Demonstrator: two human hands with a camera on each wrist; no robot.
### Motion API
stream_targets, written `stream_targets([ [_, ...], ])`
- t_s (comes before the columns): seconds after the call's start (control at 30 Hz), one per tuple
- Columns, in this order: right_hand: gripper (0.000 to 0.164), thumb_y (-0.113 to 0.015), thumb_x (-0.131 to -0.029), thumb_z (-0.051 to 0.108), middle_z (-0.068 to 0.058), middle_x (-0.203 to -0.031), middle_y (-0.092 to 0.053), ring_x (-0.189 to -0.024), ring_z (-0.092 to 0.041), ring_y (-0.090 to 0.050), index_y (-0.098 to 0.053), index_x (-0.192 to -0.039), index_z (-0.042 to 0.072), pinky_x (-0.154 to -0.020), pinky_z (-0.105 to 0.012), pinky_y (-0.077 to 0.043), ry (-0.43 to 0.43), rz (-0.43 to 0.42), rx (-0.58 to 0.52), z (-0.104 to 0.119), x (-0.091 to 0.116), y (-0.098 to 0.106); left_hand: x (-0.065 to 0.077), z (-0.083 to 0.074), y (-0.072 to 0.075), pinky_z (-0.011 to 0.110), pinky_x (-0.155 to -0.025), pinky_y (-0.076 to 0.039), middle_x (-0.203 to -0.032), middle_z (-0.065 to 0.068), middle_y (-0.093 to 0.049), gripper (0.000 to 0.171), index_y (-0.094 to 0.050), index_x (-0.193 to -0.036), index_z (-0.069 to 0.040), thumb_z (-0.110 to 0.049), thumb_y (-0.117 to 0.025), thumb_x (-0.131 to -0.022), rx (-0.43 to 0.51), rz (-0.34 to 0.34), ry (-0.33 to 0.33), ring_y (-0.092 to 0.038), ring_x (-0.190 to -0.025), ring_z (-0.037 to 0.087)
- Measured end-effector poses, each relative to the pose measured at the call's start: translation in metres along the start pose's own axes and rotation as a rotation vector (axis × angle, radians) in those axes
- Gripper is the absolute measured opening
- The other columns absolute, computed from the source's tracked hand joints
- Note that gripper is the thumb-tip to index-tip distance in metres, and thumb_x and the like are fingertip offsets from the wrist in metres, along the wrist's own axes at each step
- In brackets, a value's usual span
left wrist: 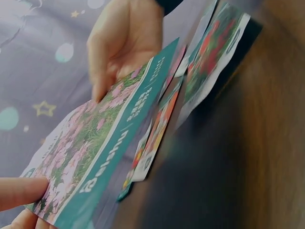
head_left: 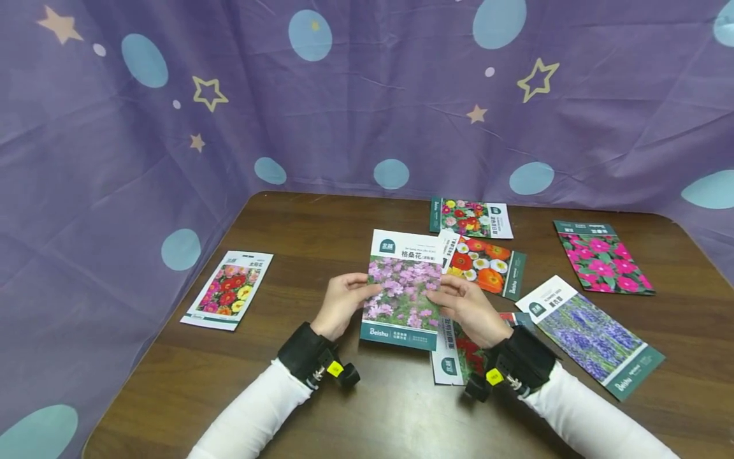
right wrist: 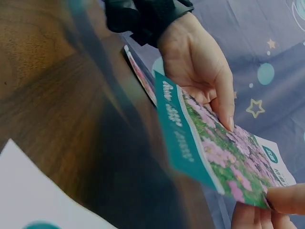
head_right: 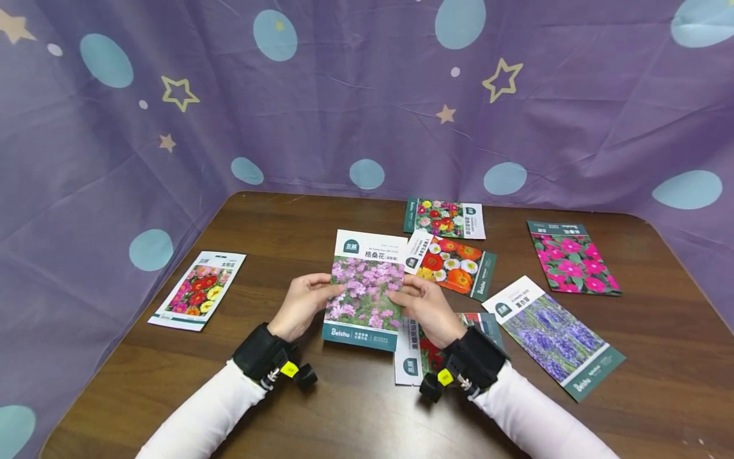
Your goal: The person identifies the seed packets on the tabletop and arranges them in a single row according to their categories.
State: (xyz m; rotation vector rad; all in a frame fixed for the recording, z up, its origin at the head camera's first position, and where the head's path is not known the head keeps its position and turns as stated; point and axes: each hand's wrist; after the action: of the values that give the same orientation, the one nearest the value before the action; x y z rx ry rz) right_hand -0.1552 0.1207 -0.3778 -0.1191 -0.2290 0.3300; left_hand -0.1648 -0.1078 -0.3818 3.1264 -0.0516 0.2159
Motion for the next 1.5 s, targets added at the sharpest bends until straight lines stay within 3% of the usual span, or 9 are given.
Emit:
stream_targets([
  [0.17,0.041,-0.051,-0.091,0.004,0.003,-0.092,-0.059,-0.084,-0.005,-0.058,-0.036,-0.126,-0.011,-0.078,-0.025,-0.051,0.027,-0.001,0.008,-0.005,-0.007,-0.019,-0.003,-0.002,0.026,0.022,-0.063,-0.048,-0.077,0.001,-0.066,0.028,-0.063,-0.101,0.006,-0.006,-0.07,-0.077,-0.046,-0.073,0.028,-0.058,-0.07,0.008],
  [0.4,0.034,-0.051,-0.086,-0.008,-0.001,-0.083,-0.057,-0.072,-0.007,-0.059,-0.042,-0.118,-0.016,-0.069,-0.025,-0.053,0.046,-0.057,0.004,-0.023,-0.034,-0.057,-0.011,0.009,0.061,0.02,-0.06,-0.047,-0.079,0.002,-0.065,0.029,-0.062,-0.104,0.007,-0.004,-0.068,-0.078,-0.127,-0.137,0.05,-0.057,-0.069,0.007],
  [0.53,0.032,-0.052,-0.083,-0.011,-0.005,-0.081,-0.056,-0.069,-0.009,-0.058,-0.046,-0.115,-0.014,-0.066,-0.025,-0.054,0.029,-0.074,-0.037,-0.027,-0.05,-0.08,-0.012,0.014,0.084,0.019,-0.059,-0.047,-0.082,0.003,-0.062,0.032,-0.061,-0.106,0.006,-0.005,-0.069,-0.077,-0.186,-0.215,0.059,-0.056,-0.067,0.006],
  [0.73,0.037,-0.053,-0.083,-0.01,-0.013,-0.087,-0.062,-0.072,-0.014,-0.06,-0.047,-0.119,-0.009,-0.07,-0.03,-0.054,0.035,-0.082,-0.048,-0.028,-0.068,-0.112,-0.007,0.012,0.116,0.02,-0.059,-0.045,-0.088,0.015,-0.062,0.035,-0.059,-0.109,0.008,-0.006,-0.068,-0.079,-0.373,-0.298,0.04,-0.054,-0.064,0.007],
  [0.87,0.042,-0.051,-0.082,-0.011,-0.021,-0.097,-0.061,-0.074,-0.015,-0.06,-0.045,-0.124,-0.01,-0.073,-0.031,-0.054,0.006,-0.057,-0.051,-0.029,-0.075,-0.13,-0.003,0.009,0.133,0.019,-0.058,-0.044,-0.092,0.024,-0.064,0.034,-0.06,-0.108,0.01,-0.004,-0.067,-0.078,-0.504,-0.325,0.016,-0.06,-0.07,0.016],
  [1.03,0.047,-0.048,-0.083,-0.012,-0.026,-0.105,-0.057,-0.08,-0.018,-0.059,-0.039,-0.129,-0.013,-0.078,-0.034,-0.053,-0.035,-0.003,-0.075,-0.029,-0.079,-0.148,-0.001,0.008,0.148,0.026,-0.065,-0.048,-0.096,0.026,-0.064,0.034,-0.061,-0.106,0.012,-0.004,-0.067,-0.077,-0.654,-0.341,0.002,-0.063,-0.085,0.031],
  [1.17,0.047,-0.047,-0.084,-0.011,-0.028,-0.111,-0.054,-0.089,-0.022,-0.058,-0.037,-0.13,-0.014,-0.082,-0.035,-0.051,-0.06,0.028,-0.079,-0.028,-0.083,-0.158,-0.001,0.007,0.156,0.036,-0.073,-0.049,-0.094,0.025,-0.065,0.032,-0.062,-0.102,0.012,-0.004,-0.067,-0.075,-0.758,-0.325,-0.026,-0.062,-0.088,0.035],
  [1.3,0.049,-0.048,-0.084,-0.01,-0.028,-0.116,-0.051,-0.096,-0.025,-0.056,-0.036,-0.131,-0.013,-0.084,-0.035,-0.05,-0.102,0.048,-0.072,-0.028,-0.085,-0.166,-0.001,0.006,0.162,0.04,-0.075,-0.049,-0.093,0.027,-0.064,0.034,-0.061,-0.104,0.014,-0.003,-0.066,-0.075,-0.792,-0.297,-0.026,-0.061,-0.088,0.036],
  [1.5,0.049,-0.047,-0.086,-0.009,-0.031,-0.118,-0.048,-0.102,-0.031,-0.055,-0.032,-0.131,-0.017,-0.089,-0.037,-0.048,-0.109,0.083,-0.081,-0.027,-0.088,-0.174,0.003,0.002,0.166,0.046,-0.088,-0.043,-0.122,0.028,-0.051,0.042,-0.054,-0.114,0.015,-0.007,-0.062,-0.079,-0.828,-0.269,0.005,-0.054,-0.105,0.04],
])
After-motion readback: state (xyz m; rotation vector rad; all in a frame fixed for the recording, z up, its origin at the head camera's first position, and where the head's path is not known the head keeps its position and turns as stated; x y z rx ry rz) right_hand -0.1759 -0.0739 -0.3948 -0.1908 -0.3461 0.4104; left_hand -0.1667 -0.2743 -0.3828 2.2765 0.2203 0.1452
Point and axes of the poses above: each hand's wrist, its own x-axis away from the middle knuckle, its own y-axis out of the back of the hand, z = x × y
